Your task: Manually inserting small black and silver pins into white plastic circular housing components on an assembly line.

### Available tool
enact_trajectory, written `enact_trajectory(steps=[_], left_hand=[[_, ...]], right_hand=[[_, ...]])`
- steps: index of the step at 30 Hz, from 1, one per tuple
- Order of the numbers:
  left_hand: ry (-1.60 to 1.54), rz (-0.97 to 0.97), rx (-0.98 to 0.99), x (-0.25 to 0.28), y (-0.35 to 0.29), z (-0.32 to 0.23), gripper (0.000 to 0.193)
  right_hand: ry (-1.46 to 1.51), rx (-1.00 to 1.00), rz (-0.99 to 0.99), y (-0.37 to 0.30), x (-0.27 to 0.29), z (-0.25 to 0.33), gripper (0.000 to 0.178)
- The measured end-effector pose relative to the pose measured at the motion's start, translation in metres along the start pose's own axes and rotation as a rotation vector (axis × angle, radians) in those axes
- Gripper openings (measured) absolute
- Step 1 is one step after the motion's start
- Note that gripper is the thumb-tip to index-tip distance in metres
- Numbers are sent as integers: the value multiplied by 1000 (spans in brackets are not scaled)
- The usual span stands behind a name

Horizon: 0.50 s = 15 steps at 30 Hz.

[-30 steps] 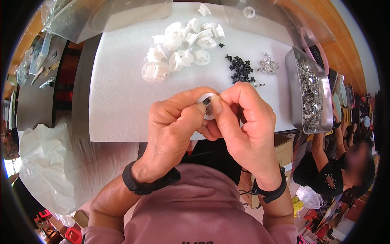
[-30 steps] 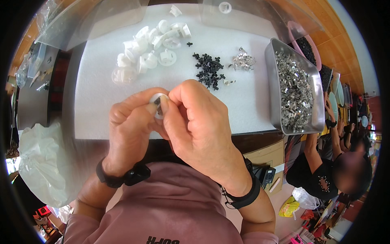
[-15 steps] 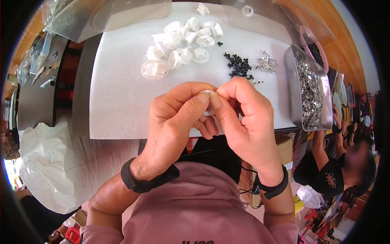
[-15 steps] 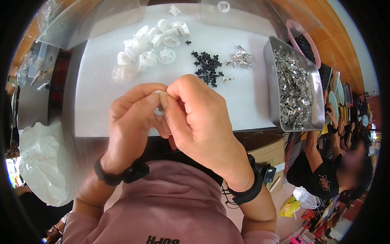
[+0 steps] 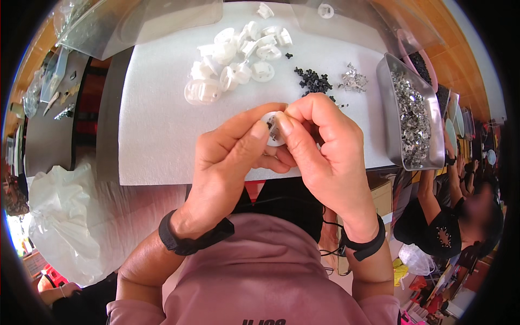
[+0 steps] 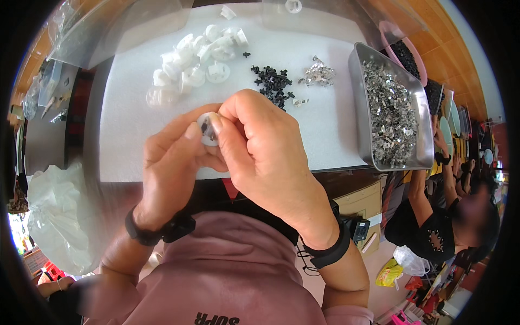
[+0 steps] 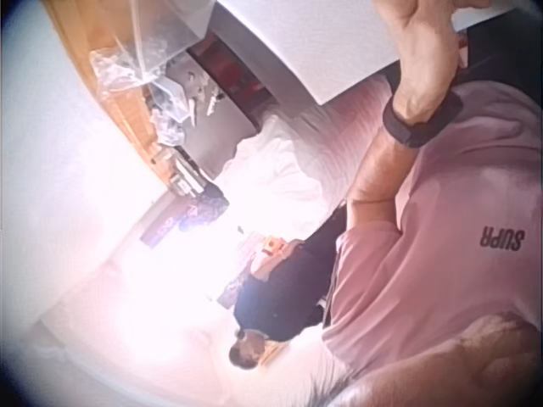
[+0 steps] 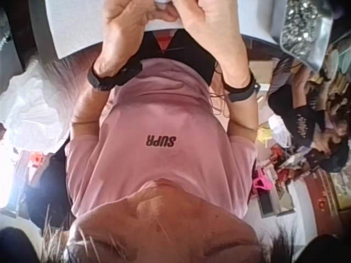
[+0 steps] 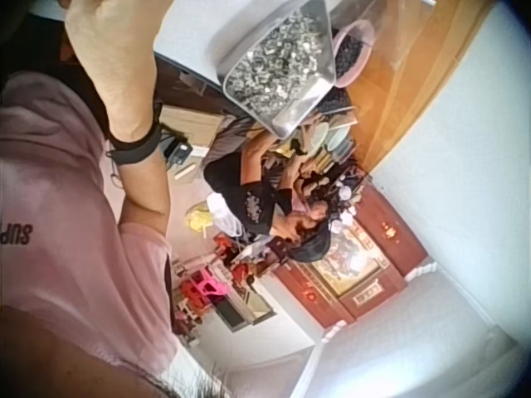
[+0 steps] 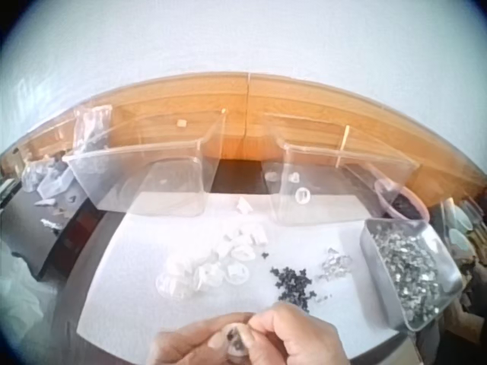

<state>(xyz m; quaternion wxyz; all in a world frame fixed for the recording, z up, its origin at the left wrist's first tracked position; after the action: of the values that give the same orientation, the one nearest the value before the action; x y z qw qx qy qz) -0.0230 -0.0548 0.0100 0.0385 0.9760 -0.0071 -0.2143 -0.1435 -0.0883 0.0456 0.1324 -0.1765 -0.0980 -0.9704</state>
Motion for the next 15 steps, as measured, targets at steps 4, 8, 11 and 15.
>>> enact_trajectory(steps=[4, 8, 11, 15], left_hand=[[-77, 67, 74, 2, -1, 1, 35], [-39, 67, 51, 1, -2, 1, 34], [-38, 57, 44, 2, -1, 3, 33], [-6, 35, 49, 1, -1, 3, 33]], right_hand=[[118, -175, 79, 0, 3, -9, 12], [157, -164, 90, 0, 3, -8, 13], [60, -36, 56, 1, 2, -1, 15], [103, -73, 68, 2, 0, -2, 16]])
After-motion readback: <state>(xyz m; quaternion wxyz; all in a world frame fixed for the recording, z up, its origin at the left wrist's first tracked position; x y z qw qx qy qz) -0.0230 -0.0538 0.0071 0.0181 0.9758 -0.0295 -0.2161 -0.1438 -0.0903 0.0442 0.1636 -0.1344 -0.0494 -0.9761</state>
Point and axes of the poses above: each hand's wrist, its own y-axis towards the middle knuckle, its own x-axis out of the back of the hand, z = x × y, the point moved 6 cm from there along y, towards the middle knuckle, and after that the axes turned 9 degrees about -x, right-handed, at the moved point
